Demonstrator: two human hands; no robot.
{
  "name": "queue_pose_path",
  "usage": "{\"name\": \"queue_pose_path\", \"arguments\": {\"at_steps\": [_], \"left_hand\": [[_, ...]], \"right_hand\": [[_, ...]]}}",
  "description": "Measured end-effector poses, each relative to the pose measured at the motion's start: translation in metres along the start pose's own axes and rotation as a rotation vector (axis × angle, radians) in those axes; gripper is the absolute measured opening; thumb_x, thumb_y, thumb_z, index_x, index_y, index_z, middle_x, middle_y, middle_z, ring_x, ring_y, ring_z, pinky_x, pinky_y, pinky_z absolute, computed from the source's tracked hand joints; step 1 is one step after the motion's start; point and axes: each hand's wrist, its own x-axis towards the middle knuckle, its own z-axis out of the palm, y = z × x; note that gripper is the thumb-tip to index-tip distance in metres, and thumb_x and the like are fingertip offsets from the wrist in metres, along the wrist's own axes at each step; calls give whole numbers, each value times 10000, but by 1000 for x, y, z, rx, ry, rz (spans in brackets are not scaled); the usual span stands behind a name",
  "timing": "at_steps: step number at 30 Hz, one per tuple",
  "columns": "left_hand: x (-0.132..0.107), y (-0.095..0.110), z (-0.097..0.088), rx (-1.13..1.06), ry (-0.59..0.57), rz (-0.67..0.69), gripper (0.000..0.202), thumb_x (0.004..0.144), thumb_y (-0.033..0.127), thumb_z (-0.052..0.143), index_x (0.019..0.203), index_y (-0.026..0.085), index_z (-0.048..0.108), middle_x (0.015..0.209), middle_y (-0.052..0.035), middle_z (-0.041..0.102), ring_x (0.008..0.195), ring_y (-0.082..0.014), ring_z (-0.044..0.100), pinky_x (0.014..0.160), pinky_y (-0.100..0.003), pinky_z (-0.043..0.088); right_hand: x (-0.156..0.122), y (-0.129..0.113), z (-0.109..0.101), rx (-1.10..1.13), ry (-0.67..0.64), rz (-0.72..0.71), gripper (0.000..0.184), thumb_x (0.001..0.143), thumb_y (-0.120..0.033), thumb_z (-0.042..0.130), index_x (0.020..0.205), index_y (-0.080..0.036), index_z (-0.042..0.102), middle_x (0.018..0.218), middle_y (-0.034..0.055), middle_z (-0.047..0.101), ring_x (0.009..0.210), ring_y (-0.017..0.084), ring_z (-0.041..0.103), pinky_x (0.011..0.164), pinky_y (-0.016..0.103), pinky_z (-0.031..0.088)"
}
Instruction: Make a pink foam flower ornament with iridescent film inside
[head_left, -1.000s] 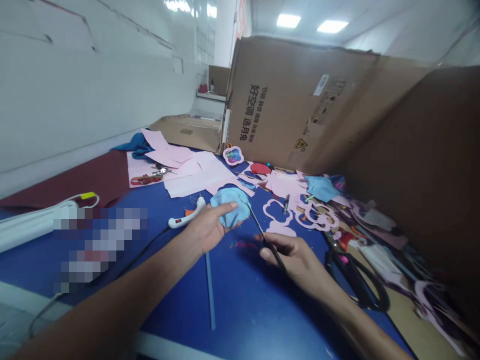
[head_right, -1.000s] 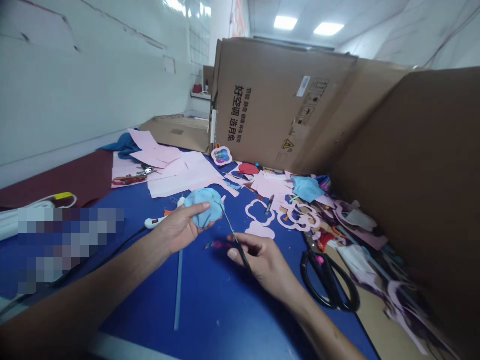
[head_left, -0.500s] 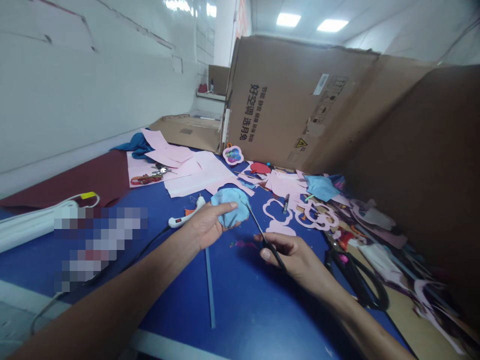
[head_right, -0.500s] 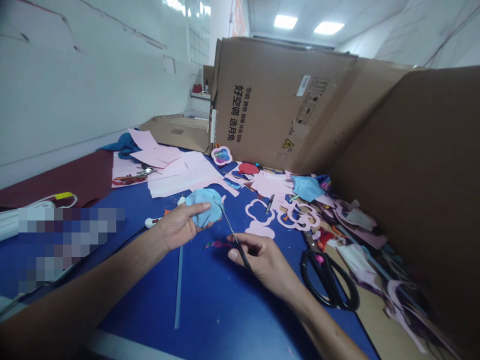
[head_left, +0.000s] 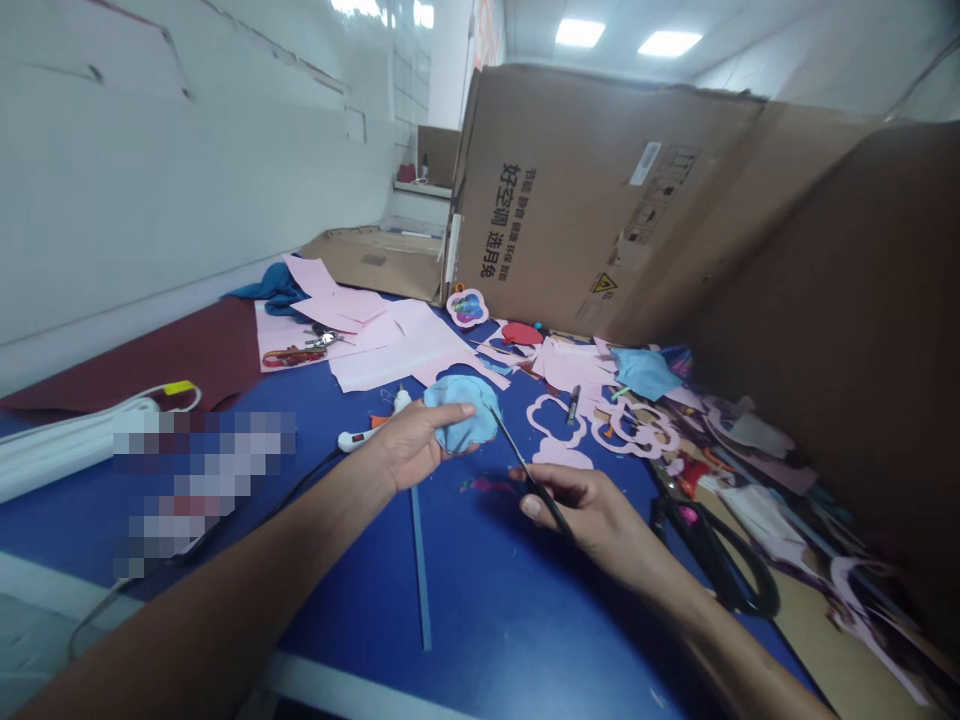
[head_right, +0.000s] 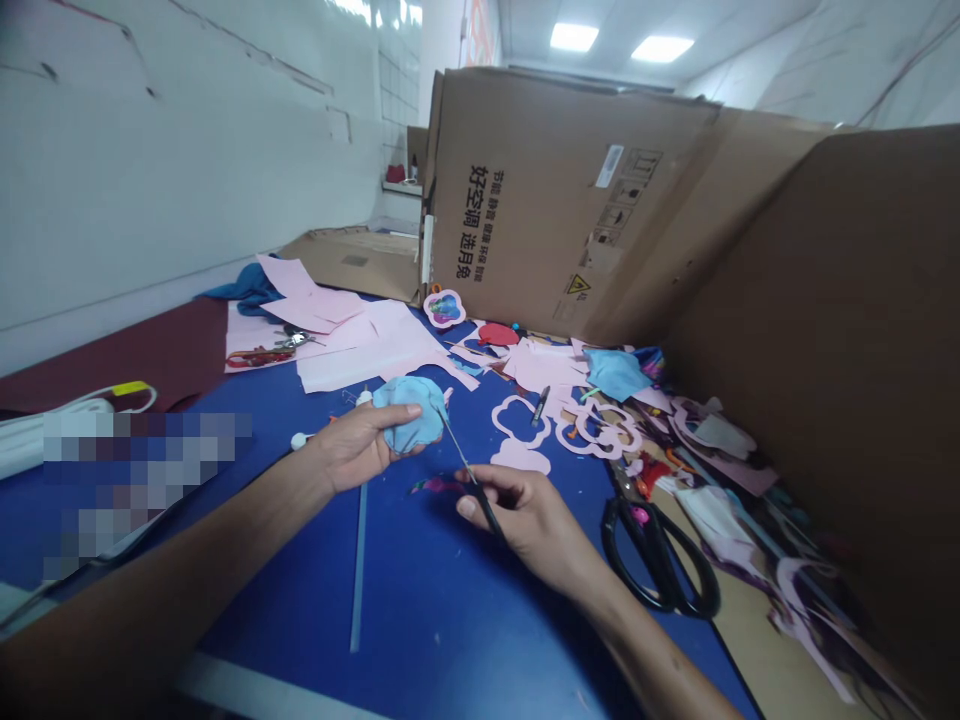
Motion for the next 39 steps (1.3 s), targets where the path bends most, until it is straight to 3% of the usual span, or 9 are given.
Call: {"name": "queue_pose_path", "arguments": {"at_steps": [5, 14, 28, 39], "left_hand": [[0, 2, -1, 20, -30, -13, 271, 819, 181, 846, 1064, 159, 732, 866, -54, 765, 711, -154, 719, 707, -286, 605], [0, 3, 0, 21, -3, -27, 238, 832, 148, 818, 1056, 154, 737, 891, -73, 781, 728, -171, 745, 681, -282, 619], [0, 5, 1, 9, 35, -39, 226, 846, 118, 796, 1066, 143, 753, 878, -82, 788, 721, -183, 753, 657, -277, 615], [2, 4, -4, -3, 15, -74, 214, 833, 101, 802, 1042, 139, 774, 864, -83, 788, 683, -173, 735, 650, -286, 606]], "right_hand": [[0, -1, -1, -20, -13, -17, 518, 879, -614, 795, 1217, -224, 843, 824, 24, 689, 765, 190, 559, 672, 295, 460], [-1, -1, 0, -19, 1, -31, 491, 878, -615, 795, 1186, -237, 853, 806, 35, 693, 779, 212, 578, 650, 304, 467], [-1, -6, 2, 21, -18, 40, 559, 839, -665, 803, 1148, -200, 837, 691, -32, 460, 663, 135, 326, 592, 268, 295], [-1, 0, 0, -13, -16, -3, 532, 848, -649, 806, 1168, -225, 845, 745, 1, 590, 696, 157, 452, 609, 273, 382]]}}
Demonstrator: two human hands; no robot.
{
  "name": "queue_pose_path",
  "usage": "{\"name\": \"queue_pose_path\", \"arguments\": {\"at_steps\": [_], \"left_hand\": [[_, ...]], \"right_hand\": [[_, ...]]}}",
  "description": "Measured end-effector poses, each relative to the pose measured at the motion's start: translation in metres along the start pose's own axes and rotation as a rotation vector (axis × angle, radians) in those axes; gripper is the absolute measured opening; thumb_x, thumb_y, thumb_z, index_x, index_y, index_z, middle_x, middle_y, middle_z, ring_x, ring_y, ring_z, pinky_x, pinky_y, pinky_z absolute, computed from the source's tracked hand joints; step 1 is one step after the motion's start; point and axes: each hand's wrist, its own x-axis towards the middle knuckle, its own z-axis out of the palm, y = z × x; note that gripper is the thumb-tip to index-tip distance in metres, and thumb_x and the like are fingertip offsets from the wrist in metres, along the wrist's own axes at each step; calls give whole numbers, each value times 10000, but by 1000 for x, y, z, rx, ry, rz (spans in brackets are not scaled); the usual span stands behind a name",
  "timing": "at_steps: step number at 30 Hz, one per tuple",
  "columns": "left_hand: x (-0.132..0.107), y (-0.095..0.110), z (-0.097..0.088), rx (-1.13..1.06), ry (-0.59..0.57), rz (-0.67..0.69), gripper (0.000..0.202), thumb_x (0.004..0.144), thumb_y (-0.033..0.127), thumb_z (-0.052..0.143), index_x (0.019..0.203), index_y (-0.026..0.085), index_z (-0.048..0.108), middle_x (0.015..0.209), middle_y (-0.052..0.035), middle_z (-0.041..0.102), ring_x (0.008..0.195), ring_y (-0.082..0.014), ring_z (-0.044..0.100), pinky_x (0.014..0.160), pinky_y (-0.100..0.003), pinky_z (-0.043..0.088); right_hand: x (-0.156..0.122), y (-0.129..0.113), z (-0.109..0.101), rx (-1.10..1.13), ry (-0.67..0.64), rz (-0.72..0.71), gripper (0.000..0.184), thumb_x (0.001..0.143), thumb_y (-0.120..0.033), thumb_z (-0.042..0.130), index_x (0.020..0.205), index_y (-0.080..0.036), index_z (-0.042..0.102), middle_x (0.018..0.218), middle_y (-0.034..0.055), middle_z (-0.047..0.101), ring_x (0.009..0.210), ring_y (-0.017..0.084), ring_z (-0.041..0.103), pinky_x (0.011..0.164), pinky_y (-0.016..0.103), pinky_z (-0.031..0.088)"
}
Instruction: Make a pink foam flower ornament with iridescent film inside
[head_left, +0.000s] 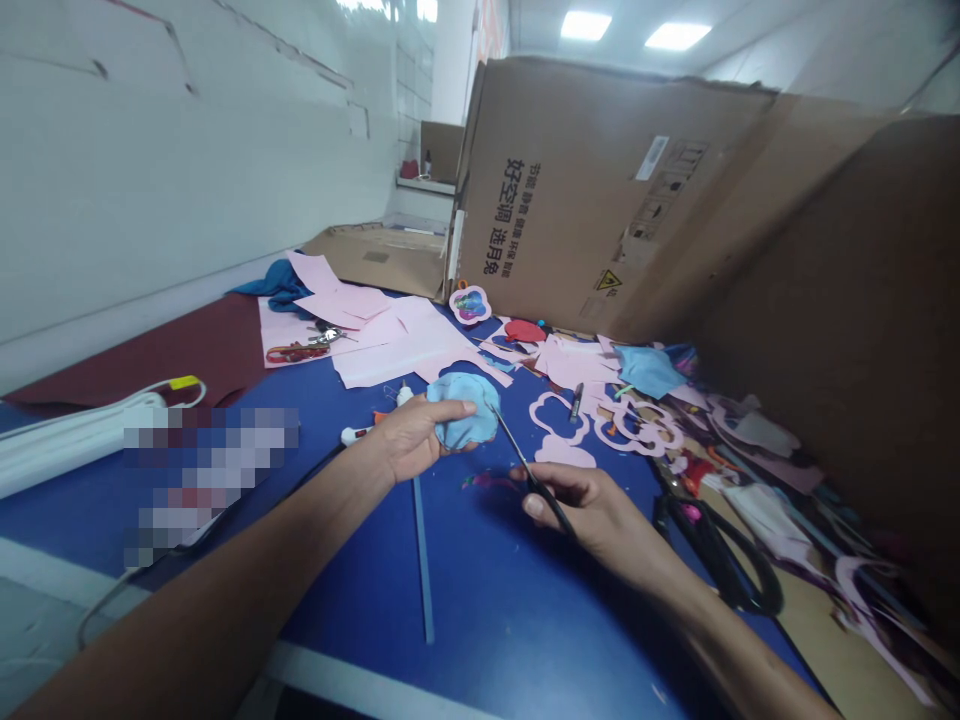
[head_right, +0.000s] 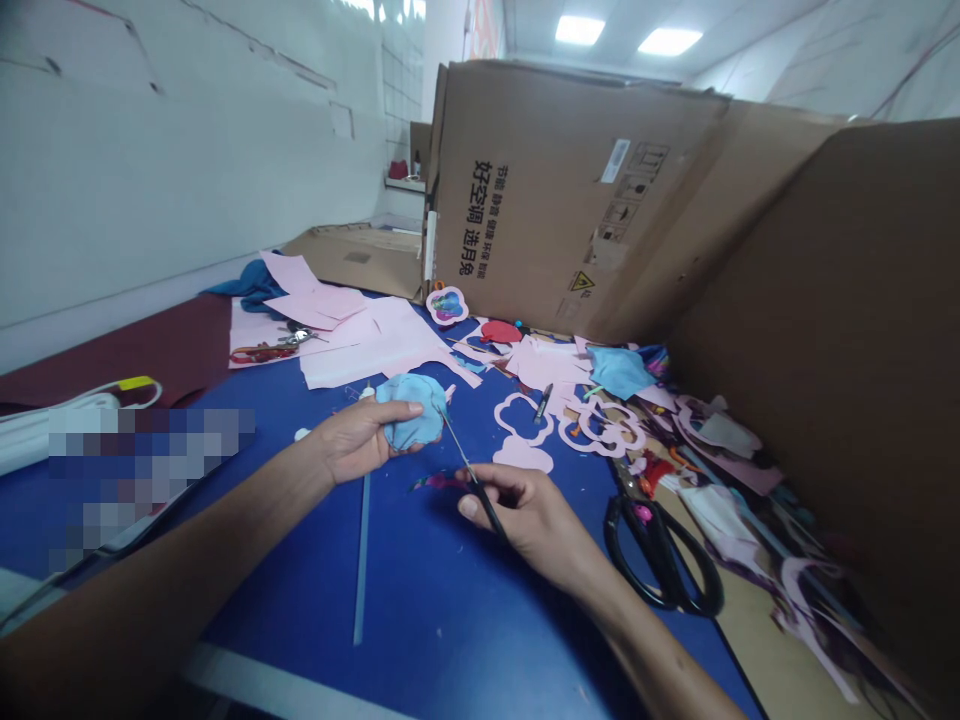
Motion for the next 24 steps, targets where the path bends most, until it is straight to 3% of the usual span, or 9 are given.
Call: {"name": "queue_pose_path", "arguments": {"at_steps": [7, 24], "left_hand": [[0, 0, -2, 15, 4, -19, 279, 809, 99, 831, 1082, 122, 779, 906, -95, 798, 676, -170, 737, 666, -300, 629], [0, 0, -4, 22, -8, -34, 304, 812, 101, 836, 1107, 116, 767, 945, -113, 806, 720, -191, 763, 659, -305, 626]], "right_hand": [[-1, -3, 0, 10, -14, -8, 517, 859, -632, 808, 1181, -230, 854, 820, 30, 688, 776, 198, 557, 669, 300, 455], [-1, -5, -1, 14, -23, -13, 498, 865, -630, 807, 1173, -244, 860, 809, 30, 709, 764, 205, 571, 660, 306, 460]]}}
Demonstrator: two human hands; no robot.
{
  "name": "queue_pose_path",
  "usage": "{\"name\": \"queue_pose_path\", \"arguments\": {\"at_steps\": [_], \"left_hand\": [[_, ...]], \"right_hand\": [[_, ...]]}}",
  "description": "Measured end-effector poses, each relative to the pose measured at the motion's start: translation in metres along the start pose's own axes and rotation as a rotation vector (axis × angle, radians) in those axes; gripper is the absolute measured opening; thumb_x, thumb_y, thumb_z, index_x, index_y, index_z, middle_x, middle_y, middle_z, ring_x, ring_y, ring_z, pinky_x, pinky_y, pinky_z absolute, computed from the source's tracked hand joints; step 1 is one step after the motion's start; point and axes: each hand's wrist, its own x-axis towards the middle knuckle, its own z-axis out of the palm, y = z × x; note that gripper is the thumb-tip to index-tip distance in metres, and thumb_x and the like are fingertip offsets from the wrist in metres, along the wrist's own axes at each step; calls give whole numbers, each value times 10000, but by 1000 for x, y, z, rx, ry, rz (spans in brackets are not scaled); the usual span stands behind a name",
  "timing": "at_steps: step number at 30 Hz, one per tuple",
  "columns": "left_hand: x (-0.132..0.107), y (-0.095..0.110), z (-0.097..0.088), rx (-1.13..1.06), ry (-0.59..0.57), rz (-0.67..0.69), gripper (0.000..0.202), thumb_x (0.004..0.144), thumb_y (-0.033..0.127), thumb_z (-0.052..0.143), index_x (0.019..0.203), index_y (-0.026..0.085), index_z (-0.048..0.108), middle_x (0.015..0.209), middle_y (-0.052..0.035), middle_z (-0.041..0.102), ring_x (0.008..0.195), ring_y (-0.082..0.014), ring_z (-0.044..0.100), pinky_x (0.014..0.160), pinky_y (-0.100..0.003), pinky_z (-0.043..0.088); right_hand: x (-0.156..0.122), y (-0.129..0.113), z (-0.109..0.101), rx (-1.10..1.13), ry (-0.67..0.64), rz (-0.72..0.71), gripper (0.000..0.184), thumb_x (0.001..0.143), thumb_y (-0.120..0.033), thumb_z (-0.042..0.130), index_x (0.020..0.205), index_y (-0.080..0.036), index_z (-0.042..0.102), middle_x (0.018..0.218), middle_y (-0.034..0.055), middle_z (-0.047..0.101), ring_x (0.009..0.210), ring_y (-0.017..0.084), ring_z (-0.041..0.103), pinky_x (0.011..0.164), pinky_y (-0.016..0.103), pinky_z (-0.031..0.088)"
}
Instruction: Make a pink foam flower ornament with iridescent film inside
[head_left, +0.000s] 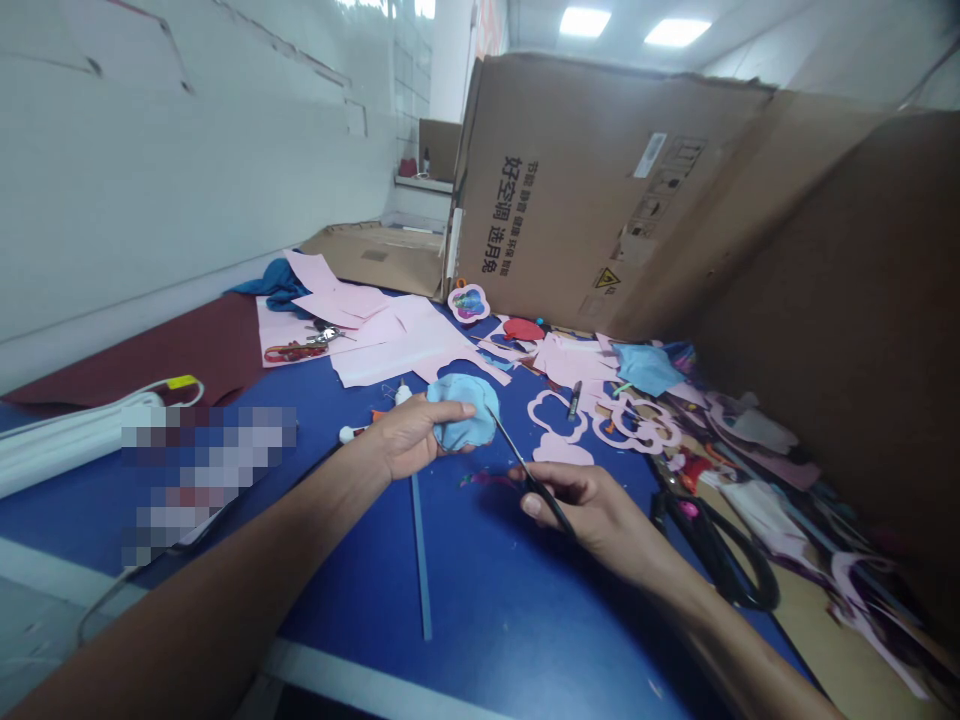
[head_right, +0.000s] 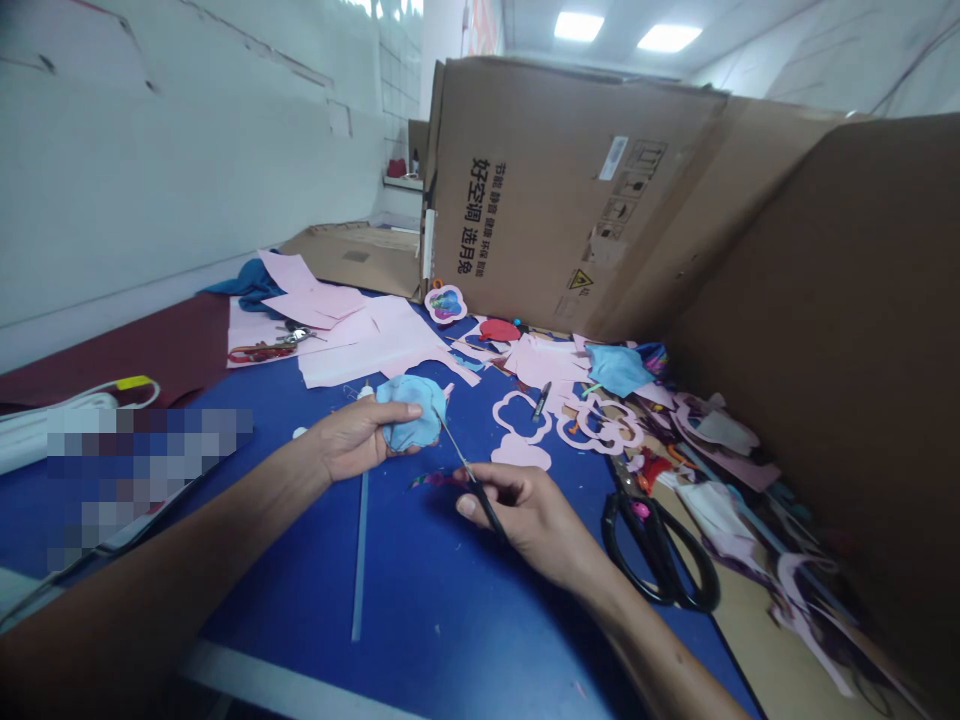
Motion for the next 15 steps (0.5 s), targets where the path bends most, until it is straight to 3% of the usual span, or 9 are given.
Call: {"name": "queue_pose_path", "arguments": {"at_steps": [10, 15], "left_hand": [[0, 0, 1, 32, -8, 20, 224, 829, 156, 844, 1039, 117, 780, 887, -102, 795, 701, -182, 747, 641, -287, 610], [2, -2, 1, 33, 32, 34, 226, 805, 142, 863, 1018, 121, 791, 895, -91, 799, 698, -171, 741, 694, -314, 624]], "right_hand": [[-1, 0, 0, 1, -5, 14, 480, 861, -630, 808, 1162, -260, 863, 789, 24, 678, 736, 193, 533, 645, 307, 434], [-1, 1, 1, 31, -24, 32, 495, 852, -632, 817, 1171, -256, 857, 773, 10, 623, 698, 161, 443, 617, 285, 358]]}}
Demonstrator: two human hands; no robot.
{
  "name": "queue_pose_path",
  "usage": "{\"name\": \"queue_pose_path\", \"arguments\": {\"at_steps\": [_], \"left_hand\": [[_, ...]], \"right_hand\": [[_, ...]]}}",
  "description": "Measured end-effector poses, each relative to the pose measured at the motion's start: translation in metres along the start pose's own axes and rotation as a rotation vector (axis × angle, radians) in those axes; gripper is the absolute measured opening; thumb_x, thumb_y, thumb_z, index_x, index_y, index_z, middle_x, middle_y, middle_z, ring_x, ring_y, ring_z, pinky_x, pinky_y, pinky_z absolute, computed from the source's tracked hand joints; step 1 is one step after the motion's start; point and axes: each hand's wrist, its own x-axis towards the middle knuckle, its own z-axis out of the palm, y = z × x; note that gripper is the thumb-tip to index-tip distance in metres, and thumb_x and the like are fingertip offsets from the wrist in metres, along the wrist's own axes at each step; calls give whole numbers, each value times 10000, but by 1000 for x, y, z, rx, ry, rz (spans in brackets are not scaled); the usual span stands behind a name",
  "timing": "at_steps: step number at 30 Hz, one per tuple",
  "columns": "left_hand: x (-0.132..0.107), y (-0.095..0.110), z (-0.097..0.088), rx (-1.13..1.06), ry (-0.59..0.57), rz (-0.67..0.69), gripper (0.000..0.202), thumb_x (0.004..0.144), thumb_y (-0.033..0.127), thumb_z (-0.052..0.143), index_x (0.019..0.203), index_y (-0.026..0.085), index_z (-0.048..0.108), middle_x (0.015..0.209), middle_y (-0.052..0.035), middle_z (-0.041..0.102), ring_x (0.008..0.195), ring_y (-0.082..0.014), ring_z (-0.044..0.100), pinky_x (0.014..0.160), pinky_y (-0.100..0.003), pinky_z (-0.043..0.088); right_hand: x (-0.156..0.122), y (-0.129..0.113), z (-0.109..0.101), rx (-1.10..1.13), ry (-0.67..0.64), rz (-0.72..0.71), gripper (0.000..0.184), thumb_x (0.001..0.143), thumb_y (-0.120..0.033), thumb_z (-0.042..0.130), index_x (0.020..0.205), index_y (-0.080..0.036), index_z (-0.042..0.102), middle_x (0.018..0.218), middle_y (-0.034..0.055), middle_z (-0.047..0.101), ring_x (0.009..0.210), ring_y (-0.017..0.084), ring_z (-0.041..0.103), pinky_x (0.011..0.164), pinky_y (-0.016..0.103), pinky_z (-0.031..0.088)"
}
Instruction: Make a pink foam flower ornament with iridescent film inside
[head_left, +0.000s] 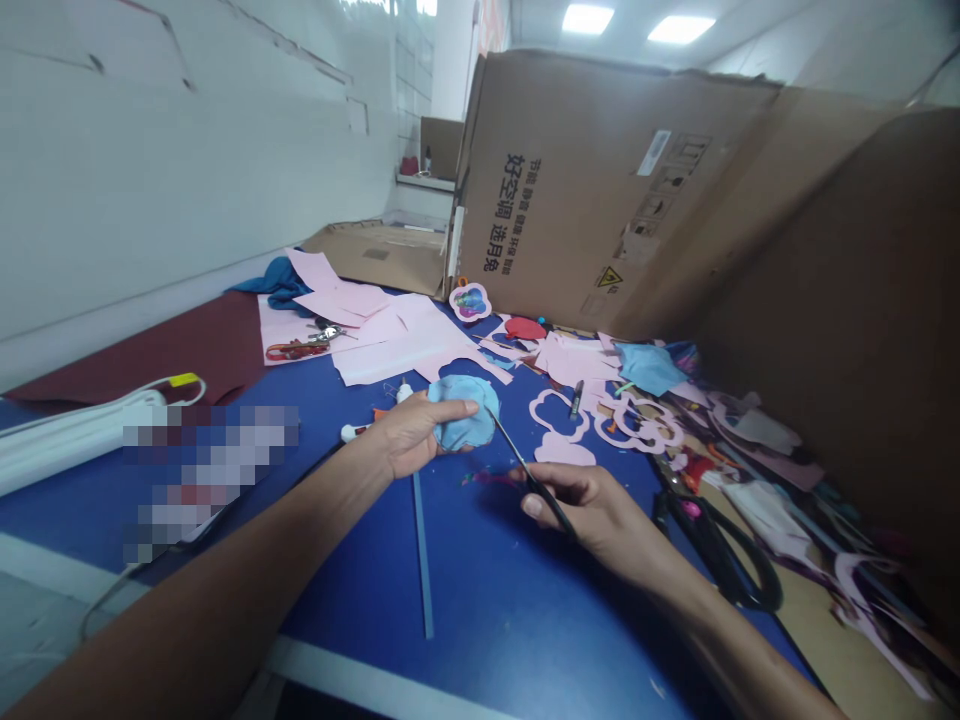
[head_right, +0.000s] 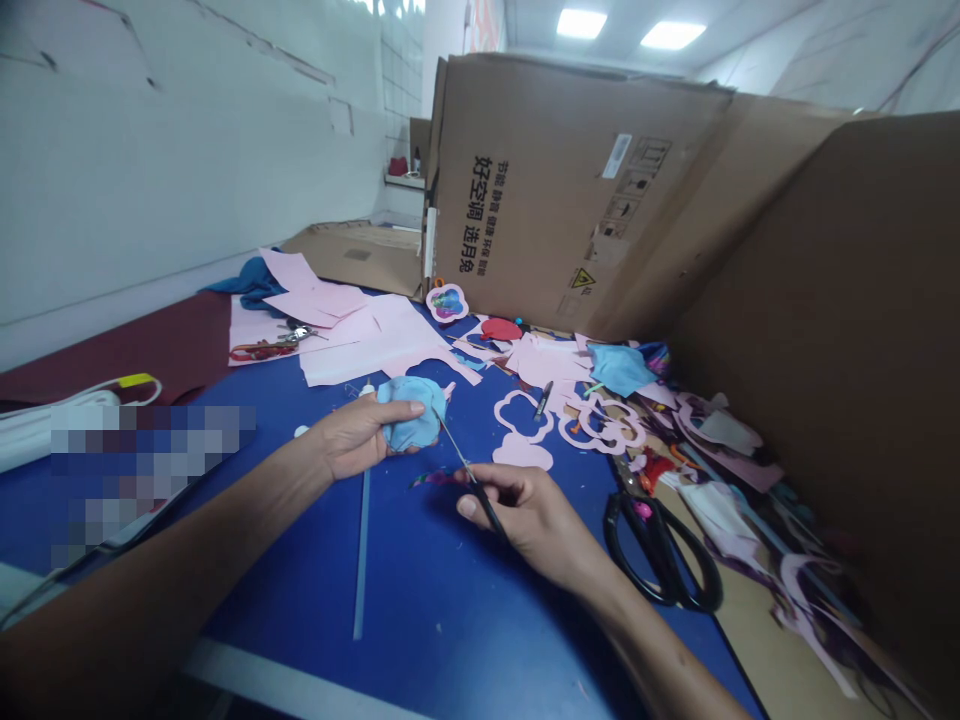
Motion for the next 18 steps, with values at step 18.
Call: {"name": "queue_pose_path", "arguments": {"at_steps": [18], "left_hand": [[-1, -1, 3, 11, -6, 32, 260, 759, 152, 891, 996, 114, 790, 898, -103, 791, 712, -173, 727, 698, -311, 605]], "right_hand": [[0, 3, 1, 1, -11, 39, 525, 846, -646, 819, 1188, -248, 842, 746, -10, 529, 682, 144, 343, 619, 285, 293]]}}
